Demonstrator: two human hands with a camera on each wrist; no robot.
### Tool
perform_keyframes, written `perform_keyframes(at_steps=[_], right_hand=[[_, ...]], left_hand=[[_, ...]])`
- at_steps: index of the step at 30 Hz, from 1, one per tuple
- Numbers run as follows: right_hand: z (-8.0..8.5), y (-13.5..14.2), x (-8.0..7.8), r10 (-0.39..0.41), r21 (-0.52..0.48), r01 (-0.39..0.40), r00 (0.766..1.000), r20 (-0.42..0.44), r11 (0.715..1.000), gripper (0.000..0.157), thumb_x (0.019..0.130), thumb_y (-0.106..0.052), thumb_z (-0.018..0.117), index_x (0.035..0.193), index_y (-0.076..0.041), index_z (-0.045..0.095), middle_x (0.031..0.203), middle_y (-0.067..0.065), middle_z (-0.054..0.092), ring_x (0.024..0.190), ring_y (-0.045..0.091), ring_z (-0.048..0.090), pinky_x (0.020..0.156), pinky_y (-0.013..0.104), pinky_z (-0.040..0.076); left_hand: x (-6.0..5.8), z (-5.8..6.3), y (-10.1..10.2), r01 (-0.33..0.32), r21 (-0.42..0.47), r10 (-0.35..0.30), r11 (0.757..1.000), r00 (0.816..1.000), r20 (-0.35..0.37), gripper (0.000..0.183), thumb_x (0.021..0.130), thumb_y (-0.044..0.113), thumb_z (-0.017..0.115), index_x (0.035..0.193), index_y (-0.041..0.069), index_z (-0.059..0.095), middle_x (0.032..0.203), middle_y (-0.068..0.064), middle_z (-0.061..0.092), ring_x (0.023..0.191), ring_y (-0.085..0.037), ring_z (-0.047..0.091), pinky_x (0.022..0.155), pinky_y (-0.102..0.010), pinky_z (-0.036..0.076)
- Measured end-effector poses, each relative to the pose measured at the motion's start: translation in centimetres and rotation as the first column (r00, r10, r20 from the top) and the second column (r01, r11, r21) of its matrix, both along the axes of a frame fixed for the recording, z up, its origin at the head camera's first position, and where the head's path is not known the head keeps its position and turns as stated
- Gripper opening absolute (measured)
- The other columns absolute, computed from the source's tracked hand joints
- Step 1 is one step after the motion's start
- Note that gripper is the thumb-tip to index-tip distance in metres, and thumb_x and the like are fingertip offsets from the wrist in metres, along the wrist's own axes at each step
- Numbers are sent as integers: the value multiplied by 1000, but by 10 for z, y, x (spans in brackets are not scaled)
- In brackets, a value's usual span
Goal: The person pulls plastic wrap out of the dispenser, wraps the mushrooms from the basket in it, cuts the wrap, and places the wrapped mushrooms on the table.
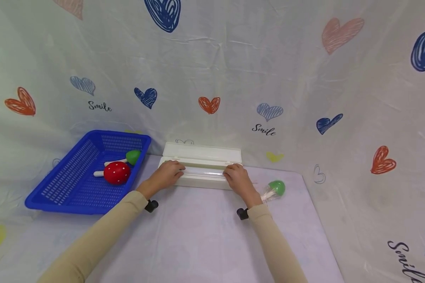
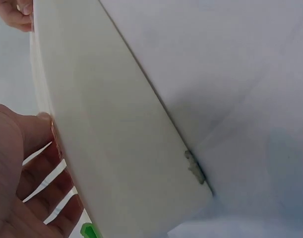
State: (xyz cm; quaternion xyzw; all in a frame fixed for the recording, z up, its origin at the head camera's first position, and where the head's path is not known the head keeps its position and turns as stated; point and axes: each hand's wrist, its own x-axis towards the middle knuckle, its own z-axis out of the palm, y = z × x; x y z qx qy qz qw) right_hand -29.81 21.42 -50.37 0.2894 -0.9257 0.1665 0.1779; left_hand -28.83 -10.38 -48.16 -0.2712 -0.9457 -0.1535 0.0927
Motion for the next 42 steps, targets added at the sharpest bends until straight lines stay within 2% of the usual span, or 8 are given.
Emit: perform_keyframes(at_steps=[4,10,19,24,28,32,36,42], right_hand=[[1,-2,0,-23,-15,22,999,-27,1000,8,96,-8,71,96,-1,75,103,16,74,107,42,65,90,57,56],[6,-7,-1,-85,-37,86,996,31,996,8,98,-6,67,97,0,71,96,17,74,99,38,68,85,53,56],[10,-9,-4,-154,-39,160,979,132,986,7,95,-7,69,98,-3,72,102,16,75,110,40,66,92,55,54],[9,-10,-4,-153,-68,162,981,117,984,7,94,2,70,101,-1,71,102,16,75,105,39,68,88,52,56],[7,-9,-5,-155,-101,169,978,138,980,12,96,1,68,108,4,72,104,20,75,103,39,68,88,50,57],[4,-5,-6,-155,-131,174,977,145,976,14,95,2,68,108,6,74,107,22,75,105,39,69,92,49,57],[4,0,-5,-144,-159,171,975,167,972,14,96,-1,68,106,6,75,108,22,75,106,39,70,94,50,56],[5,4,-3,-129,-182,163,974,187,970,14,98,-7,68,105,3,76,106,18,77,102,34,73,91,47,58]], left_hand=[[-4,2,1,-17,-7,18,1000,1000,15,14,98,11,69,106,5,79,103,-10,77,100,-29,71,93,-44,56],[-9,6,5,-62,24,60,998,996,64,14,101,10,65,105,3,77,98,-10,74,95,-28,70,87,-41,58],[-17,6,3,-84,99,61,992,975,215,37,97,14,73,130,0,67,104,-12,66,95,-25,63,86,-38,55],[-22,4,0,-94,84,76,992,977,199,26,96,3,71,121,-2,71,106,-15,66,102,-29,65,91,-37,57],[-22,3,-6,-128,17,125,992,982,140,14,96,4,71,109,3,76,107,-13,72,105,-31,68,94,-42,56],[-20,7,-12,-149,1,148,989,984,103,16,97,4,69,111,3,76,108,-13,77,105,-31,72,94,-45,57],[-17,12,-18,-127,54,120,990,985,125,14,98,3,67,108,-1,76,105,-16,76,101,-32,71,91,-44,58],[-13,10,-25,-79,155,57,985,989,138,12,99,6,67,100,-2,77,96,-13,77,90,-27,71,84,-42,58]])
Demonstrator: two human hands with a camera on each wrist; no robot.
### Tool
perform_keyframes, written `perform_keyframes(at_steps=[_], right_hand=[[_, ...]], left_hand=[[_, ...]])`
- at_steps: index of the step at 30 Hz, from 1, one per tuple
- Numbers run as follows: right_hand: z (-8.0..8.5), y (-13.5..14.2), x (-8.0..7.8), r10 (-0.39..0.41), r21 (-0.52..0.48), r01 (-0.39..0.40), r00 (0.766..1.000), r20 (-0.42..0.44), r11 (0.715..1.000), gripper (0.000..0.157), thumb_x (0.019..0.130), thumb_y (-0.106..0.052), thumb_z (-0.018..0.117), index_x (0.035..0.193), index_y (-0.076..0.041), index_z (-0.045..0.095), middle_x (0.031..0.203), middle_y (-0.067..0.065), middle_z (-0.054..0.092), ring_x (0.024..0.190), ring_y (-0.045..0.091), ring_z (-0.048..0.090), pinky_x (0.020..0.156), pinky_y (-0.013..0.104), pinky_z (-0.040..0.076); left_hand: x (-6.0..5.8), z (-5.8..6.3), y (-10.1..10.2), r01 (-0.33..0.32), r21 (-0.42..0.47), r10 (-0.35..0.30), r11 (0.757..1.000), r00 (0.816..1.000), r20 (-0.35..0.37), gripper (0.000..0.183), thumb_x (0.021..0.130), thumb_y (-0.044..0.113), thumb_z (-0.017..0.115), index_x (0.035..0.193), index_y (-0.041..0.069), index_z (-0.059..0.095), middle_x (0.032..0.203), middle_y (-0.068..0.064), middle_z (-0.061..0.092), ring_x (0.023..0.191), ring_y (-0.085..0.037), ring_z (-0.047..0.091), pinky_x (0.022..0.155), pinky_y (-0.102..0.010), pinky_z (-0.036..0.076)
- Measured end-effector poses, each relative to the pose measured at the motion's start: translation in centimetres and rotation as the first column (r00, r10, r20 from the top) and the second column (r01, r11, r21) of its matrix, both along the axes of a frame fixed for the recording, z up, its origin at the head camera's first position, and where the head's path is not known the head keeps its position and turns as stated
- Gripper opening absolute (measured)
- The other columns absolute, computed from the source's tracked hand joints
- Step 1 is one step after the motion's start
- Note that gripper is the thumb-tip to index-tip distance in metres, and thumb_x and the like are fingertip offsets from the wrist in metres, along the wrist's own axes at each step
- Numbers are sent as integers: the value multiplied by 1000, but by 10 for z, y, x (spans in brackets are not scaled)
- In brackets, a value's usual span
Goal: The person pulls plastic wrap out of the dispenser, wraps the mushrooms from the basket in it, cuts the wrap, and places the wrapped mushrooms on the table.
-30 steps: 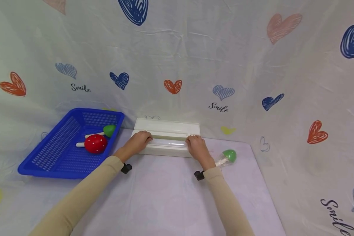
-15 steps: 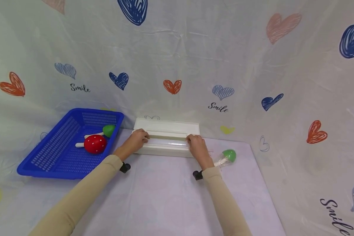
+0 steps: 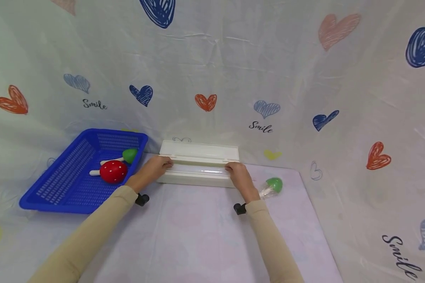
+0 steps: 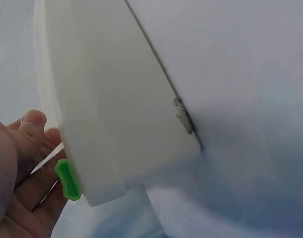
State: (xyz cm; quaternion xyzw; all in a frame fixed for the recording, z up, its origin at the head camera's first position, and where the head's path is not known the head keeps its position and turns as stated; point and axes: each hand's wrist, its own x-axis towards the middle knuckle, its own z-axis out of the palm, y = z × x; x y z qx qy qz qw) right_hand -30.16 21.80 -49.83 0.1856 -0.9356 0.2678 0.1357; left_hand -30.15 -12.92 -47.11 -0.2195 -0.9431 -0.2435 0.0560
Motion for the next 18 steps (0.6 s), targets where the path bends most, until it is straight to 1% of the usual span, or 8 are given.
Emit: perform_keyframes(at_steps=[3,6,9,11,13,16,18], right_hand=[[1,1,1,3,-54,-2,1000,23,999,16,100,-10,66,105,1,76,105,17,77,102,33,73,91,47,58],[4,2,3,4,-104,0,999,39,995,18,101,-11,65,107,1,75,107,18,77,105,34,73,92,48,58],[7,5,4,5,-128,3,998,60,992,19,101,-13,65,110,0,75,110,17,77,109,33,72,94,48,57],[8,7,5,12,-137,-3,998,63,991,19,100,-13,65,110,0,75,110,17,77,109,34,72,94,48,57],[10,9,6,17,-145,-8,998,61,989,18,99,-12,66,108,0,76,109,16,77,108,33,72,94,48,57],[13,13,6,31,-153,-25,999,39,988,16,99,-11,67,107,-1,77,106,16,78,104,33,73,91,48,58],[15,15,7,40,-161,-35,999,30,986,16,99,-11,66,107,-1,77,105,15,78,103,32,73,90,48,58]], left_hand=[[1,1,-2,8,42,-9,999,1000,9,13,100,6,66,103,-2,76,97,-12,77,89,-25,71,83,-41,58],[1,4,-4,9,67,-11,998,999,31,16,101,7,64,109,-1,75,103,-13,77,92,-25,72,85,-40,59],[1,8,-5,1,66,-4,998,999,50,21,102,8,63,118,-1,73,109,-15,77,93,-25,72,86,-41,59],[2,11,-7,8,59,-10,998,999,46,23,102,8,63,121,-1,72,112,-16,77,97,-26,73,88,-42,59],[2,13,-8,26,56,-28,998,999,34,23,101,8,64,121,-1,73,112,-17,77,100,-29,74,90,-43,59],[3,18,-11,68,54,-68,996,998,0,20,100,6,65,115,-2,75,111,-17,77,108,-33,73,94,-45,58],[3,20,-13,95,53,-94,994,995,-18,18,100,5,65,112,-2,76,110,-17,77,108,-35,73,95,-46,58]])
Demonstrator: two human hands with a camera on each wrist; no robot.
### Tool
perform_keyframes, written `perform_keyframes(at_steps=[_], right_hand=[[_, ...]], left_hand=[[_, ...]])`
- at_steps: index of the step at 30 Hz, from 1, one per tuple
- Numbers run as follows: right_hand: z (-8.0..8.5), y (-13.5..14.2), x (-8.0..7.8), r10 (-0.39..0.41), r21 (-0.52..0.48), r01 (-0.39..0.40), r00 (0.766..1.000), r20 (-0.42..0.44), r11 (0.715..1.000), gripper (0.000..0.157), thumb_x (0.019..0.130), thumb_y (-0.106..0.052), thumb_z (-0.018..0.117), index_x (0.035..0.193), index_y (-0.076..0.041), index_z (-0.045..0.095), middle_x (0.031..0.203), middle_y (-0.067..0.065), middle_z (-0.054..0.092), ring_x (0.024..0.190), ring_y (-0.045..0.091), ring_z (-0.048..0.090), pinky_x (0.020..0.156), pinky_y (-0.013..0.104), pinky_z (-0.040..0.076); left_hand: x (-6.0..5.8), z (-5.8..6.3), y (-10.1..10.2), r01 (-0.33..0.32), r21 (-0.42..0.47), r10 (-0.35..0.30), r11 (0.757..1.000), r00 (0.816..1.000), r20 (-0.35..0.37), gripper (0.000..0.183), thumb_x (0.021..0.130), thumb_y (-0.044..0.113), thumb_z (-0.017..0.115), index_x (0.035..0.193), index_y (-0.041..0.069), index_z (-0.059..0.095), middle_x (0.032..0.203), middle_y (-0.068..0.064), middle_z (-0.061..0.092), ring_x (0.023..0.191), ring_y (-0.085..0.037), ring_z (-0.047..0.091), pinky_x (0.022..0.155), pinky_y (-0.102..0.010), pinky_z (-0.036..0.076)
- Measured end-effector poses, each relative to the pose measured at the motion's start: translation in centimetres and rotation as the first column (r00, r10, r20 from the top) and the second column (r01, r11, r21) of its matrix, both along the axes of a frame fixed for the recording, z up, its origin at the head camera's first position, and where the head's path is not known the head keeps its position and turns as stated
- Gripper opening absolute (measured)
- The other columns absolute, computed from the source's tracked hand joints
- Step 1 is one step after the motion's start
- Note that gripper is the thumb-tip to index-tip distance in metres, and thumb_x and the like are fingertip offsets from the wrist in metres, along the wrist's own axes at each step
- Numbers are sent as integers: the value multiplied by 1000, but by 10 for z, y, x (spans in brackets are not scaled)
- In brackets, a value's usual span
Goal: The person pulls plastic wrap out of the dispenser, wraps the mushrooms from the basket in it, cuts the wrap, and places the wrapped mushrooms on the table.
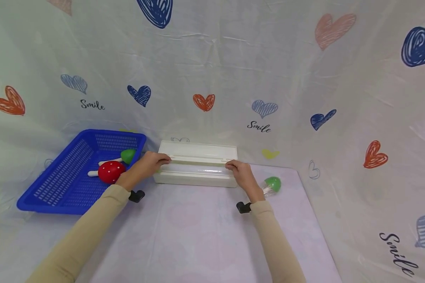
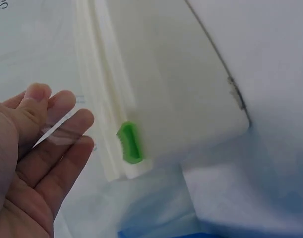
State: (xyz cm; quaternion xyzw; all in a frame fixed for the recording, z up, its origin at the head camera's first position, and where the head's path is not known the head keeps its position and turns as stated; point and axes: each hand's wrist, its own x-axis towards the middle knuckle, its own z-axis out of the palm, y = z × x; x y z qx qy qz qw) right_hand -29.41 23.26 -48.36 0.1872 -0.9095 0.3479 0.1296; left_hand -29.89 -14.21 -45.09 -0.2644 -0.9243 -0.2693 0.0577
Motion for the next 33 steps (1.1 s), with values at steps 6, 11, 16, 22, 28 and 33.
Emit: perform_keyframes(at_steps=[6,11,16,22,28,33], right_hand=[[5,2,3,31,-5,-31,999,-31,1000,16,101,-12,65,108,-2,76,103,15,78,91,31,72,82,47,58],[11,2,6,33,0,-33,998,-46,999,18,102,-12,62,110,-1,74,102,15,78,89,33,72,79,45,58],[19,3,12,28,-7,-28,997,-71,1000,17,102,-12,63,109,-2,75,101,14,78,92,29,73,79,46,59],[24,7,20,36,-10,-37,992,-121,999,14,100,-10,66,105,-3,76,98,12,79,87,26,73,76,43,58],[29,9,27,49,-14,-51,988,-148,999,14,100,-10,66,105,-3,77,98,12,79,84,27,72,73,39,56],[32,10,35,53,-4,-54,978,-201,999,11,98,-8,68,102,-4,77,96,10,79,74,23,66,68,33,53]], left_hand=[[4,9,-5,34,8,-34,999,999,-13,18,99,3,65,111,-3,76,109,-17,77,107,-35,73,94,-47,58],[9,16,-7,26,17,-26,1000,1000,-8,18,100,4,64,113,-2,76,111,-16,77,106,-34,74,93,-46,58],[15,21,-8,37,37,-37,999,999,-15,20,100,5,64,116,0,76,112,-16,77,105,-33,74,92,-45,59],[21,26,-9,43,45,-41,998,998,-36,21,100,6,65,117,0,75,113,-16,77,106,-33,74,92,-45,59],[32,34,-8,35,57,-31,998,998,-59,23,100,8,66,120,0,73,115,-17,76,108,-34,73,92,-46,58],[45,35,-8,37,65,-30,997,995,-94,19,98,6,68,113,0,76,109,-16,78,102,-31,75,88,-42,60]])
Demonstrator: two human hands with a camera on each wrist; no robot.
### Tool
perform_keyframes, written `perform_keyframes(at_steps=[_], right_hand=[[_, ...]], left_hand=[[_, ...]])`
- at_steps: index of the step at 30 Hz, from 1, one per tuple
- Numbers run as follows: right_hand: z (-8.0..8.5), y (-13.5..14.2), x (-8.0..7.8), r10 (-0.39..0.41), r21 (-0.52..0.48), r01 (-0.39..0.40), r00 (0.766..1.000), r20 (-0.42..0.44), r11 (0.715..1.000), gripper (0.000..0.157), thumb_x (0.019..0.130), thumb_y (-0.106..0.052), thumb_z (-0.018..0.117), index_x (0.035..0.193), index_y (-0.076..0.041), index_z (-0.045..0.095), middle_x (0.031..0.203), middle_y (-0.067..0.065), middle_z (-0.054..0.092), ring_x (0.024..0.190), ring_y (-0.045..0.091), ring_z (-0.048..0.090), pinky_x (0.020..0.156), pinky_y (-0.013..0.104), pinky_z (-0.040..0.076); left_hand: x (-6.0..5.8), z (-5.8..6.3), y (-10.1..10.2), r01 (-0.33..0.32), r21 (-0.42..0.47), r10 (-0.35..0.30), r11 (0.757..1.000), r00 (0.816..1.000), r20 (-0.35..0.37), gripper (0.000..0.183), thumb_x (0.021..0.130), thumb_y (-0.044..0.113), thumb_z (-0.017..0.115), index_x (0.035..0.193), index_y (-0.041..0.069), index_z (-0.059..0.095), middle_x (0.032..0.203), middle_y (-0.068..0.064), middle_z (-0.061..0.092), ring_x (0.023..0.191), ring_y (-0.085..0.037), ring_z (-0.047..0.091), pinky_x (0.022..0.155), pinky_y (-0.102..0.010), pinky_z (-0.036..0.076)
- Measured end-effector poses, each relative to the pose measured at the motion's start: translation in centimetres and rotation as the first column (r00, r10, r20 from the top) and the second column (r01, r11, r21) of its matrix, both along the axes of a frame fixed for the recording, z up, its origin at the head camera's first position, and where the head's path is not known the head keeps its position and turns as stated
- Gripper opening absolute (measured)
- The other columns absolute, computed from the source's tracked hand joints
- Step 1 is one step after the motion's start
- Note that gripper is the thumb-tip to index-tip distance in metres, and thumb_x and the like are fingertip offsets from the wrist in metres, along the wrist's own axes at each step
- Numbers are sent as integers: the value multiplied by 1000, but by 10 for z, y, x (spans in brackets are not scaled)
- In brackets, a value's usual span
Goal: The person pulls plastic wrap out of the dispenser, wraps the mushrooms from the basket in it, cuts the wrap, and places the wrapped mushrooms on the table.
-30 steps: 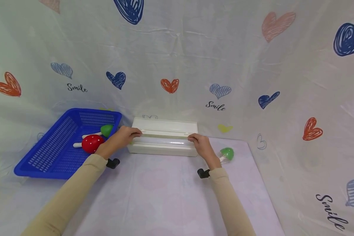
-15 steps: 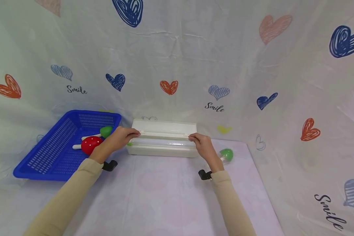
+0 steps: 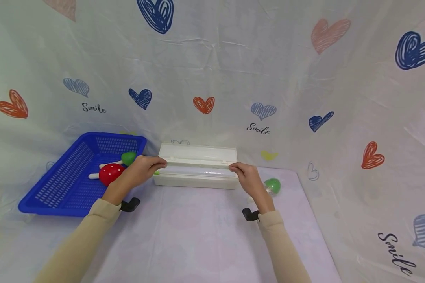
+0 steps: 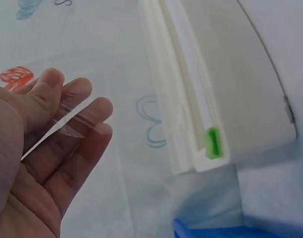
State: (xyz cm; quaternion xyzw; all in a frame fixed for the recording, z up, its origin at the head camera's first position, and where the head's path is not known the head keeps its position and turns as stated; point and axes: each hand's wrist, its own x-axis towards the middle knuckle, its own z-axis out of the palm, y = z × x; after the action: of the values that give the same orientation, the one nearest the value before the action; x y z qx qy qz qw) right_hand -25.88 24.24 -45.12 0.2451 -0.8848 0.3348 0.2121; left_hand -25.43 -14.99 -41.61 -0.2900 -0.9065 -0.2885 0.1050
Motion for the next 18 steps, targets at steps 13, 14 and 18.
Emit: perform_keyframes(at_steps=[13,14,18], right_hand=[[12,2,11,42,-3,-42,992,-123,999,8,92,-1,73,98,-2,78,92,11,79,76,22,72,66,32,57],[13,2,11,43,-5,-44,991,-130,999,8,92,0,73,98,-1,78,92,11,79,76,22,73,67,31,57],[18,2,13,52,-14,-54,988,-144,998,9,91,2,73,98,-1,78,92,12,79,78,26,74,68,26,57]], left_hand=[[18,14,1,-10,23,12,1000,995,-96,18,93,3,73,110,1,78,107,-14,79,101,-30,76,86,-41,60],[19,15,1,-10,22,12,1000,995,-97,18,93,2,73,110,1,78,108,-14,79,101,-30,76,86,-41,60],[22,19,1,-13,18,15,1000,994,-106,19,93,2,72,111,1,78,108,-14,78,102,-30,76,87,-41,60]])
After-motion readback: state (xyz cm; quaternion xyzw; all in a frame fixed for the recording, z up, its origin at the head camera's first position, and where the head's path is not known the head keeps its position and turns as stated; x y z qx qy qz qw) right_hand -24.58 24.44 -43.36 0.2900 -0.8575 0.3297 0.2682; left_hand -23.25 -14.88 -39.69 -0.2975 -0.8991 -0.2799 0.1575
